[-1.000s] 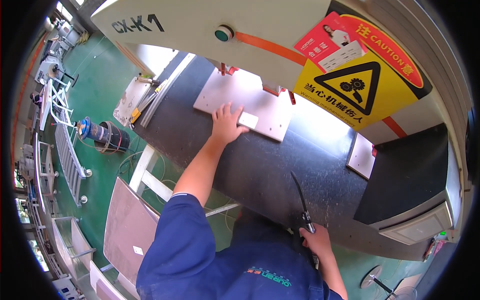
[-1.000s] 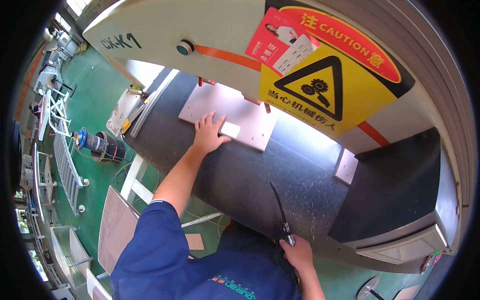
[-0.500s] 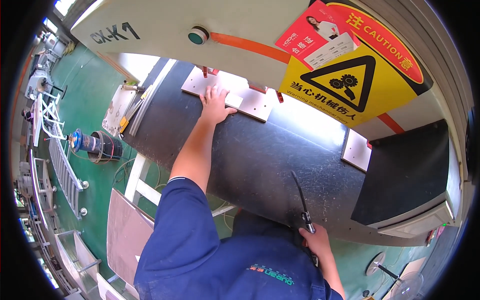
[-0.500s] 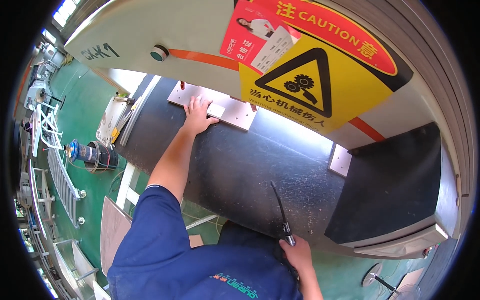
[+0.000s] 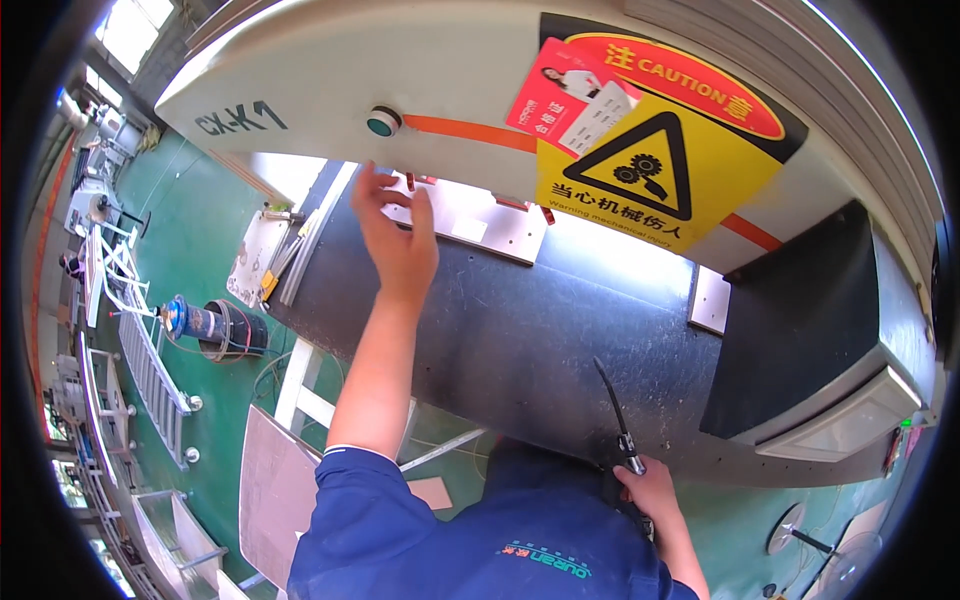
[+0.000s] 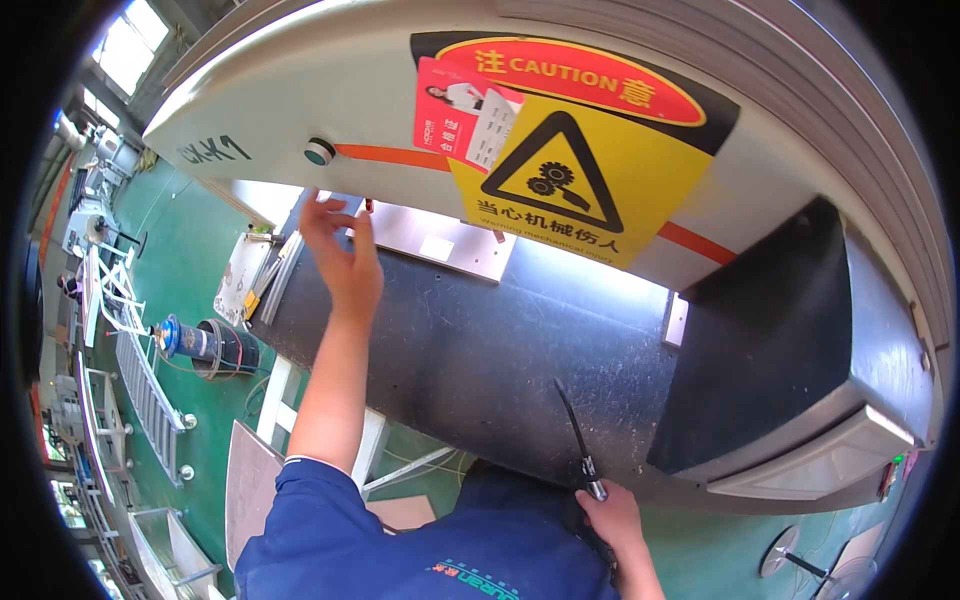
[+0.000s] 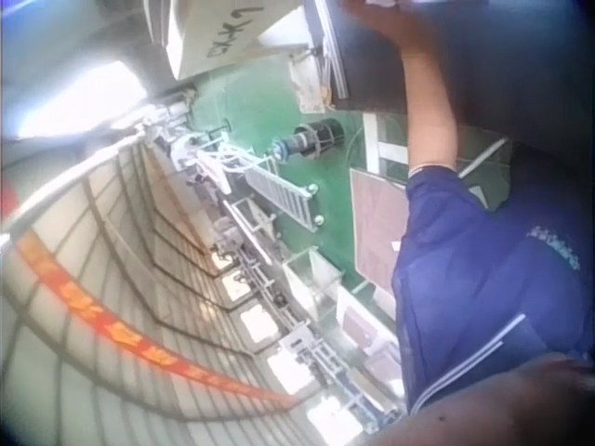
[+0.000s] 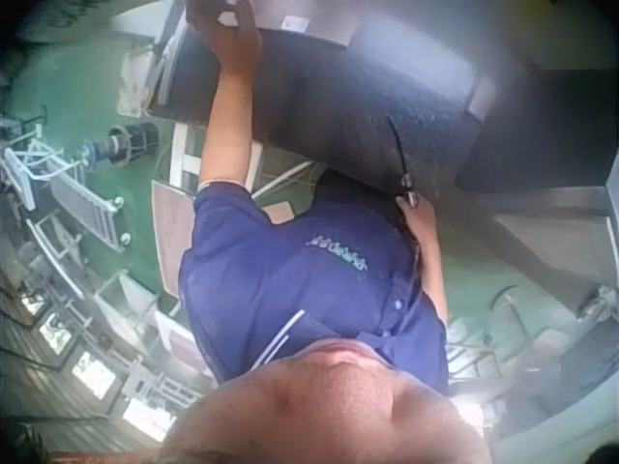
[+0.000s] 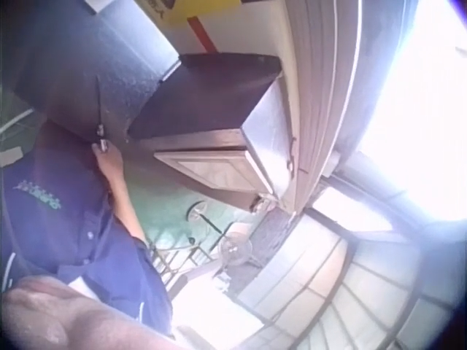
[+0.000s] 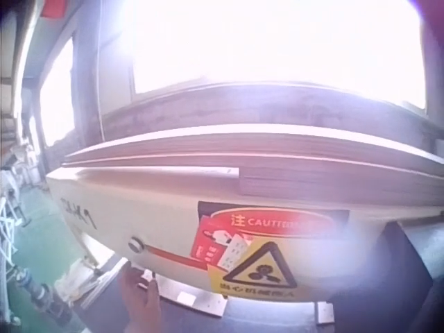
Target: The person picks up wooden panels from a table, places them on an industrial machine, and uses a compressed air nozzle to blow dust off the surfaces and edges.
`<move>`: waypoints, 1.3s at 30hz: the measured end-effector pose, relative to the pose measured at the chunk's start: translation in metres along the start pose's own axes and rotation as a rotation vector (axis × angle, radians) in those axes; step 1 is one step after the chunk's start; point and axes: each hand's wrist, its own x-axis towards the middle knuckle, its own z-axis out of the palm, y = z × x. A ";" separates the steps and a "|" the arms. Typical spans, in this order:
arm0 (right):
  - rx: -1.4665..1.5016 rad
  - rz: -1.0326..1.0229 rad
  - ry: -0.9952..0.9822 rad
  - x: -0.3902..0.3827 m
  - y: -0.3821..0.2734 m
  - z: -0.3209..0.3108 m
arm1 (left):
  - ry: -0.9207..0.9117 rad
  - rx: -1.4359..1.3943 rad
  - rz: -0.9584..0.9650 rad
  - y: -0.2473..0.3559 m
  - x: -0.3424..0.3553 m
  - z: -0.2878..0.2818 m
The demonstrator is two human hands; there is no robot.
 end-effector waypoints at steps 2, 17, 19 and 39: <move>-0.029 -0.027 -0.013 0.002 0.001 0.000 | -0.105 0.105 0.101 0.014 0.022 -0.005; -0.018 -0.050 -0.029 -0.005 0.042 -0.010 | -0.131 0.220 0.170 0.034 0.021 0.000; -0.025 -0.048 -0.043 -0.009 0.044 -0.016 | -0.109 0.272 0.094 0.038 0.024 -0.006; 0.651 0.085 0.150 -0.016 0.281 -0.142 | -1.294 0.311 -0.030 0.188 -0.308 0.199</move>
